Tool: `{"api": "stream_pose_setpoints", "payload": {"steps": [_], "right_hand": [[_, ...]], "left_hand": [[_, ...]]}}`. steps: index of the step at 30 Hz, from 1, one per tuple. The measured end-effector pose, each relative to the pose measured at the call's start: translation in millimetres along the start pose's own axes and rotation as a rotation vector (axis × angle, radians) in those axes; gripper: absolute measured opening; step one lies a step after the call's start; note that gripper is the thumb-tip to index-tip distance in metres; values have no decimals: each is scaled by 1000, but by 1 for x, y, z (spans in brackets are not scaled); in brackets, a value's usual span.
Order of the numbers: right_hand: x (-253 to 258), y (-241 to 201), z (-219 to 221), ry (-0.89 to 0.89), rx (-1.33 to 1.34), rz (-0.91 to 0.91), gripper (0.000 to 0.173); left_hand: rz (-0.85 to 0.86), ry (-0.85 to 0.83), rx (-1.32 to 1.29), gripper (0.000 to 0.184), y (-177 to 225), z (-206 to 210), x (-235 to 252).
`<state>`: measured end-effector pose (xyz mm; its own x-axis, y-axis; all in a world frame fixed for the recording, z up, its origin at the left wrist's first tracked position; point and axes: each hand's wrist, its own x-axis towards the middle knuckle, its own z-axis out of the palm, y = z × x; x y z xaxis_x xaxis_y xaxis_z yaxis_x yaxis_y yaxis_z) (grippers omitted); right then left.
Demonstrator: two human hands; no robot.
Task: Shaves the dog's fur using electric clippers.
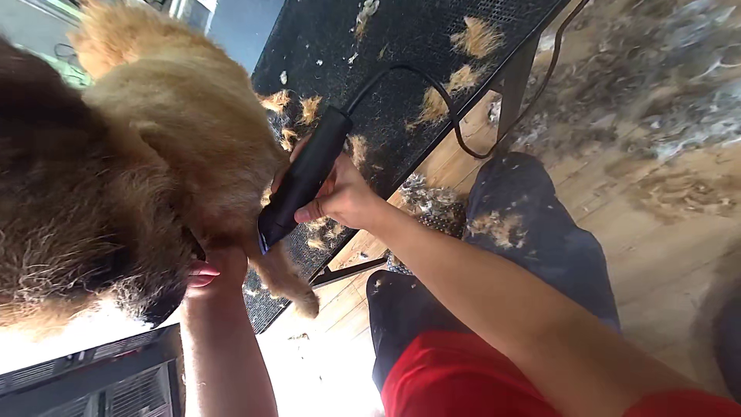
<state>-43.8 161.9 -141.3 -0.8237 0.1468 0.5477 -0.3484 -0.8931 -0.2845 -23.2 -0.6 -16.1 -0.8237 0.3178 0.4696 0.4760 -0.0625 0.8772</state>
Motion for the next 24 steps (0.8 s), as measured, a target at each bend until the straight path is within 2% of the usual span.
{"api": "stream_pose_setpoints", "payload": {"steps": [3,6,8,10,13,17,18,20,22,24], "right_hand": [[-1,-8,-3,-68,-49,64,66],[9,-9,-4,125,5,-51,69],[11,-4,-3,159,64,-57,67],[6,3,-2,121,75,-19,67],[-11,9,3,48,88,41,63],[-26,-2,2,-130,26,246,63],[-22,-7,-2,-126,5,252,62],[-8,-10,-4,49,14,113,57],[8,-6,-3,206,119,-35,59],[17,0,0,241,174,-79,61]], "left_hand": [[20,43,11,43,2,1,1],[30,66,10,33,3,2,0],[10,28,-30,36,3,1,2],[-7,-11,-19,39,3,3,4],[20,37,40,24,5,6,3],[29,-1,45,34,6,4,2],[16,12,40,37,6,3,2],[-8,13,41,43,5,1,1],[-24,-20,11,47,4,-1,1],[-32,9,-65,45,2,-1,2]]}}
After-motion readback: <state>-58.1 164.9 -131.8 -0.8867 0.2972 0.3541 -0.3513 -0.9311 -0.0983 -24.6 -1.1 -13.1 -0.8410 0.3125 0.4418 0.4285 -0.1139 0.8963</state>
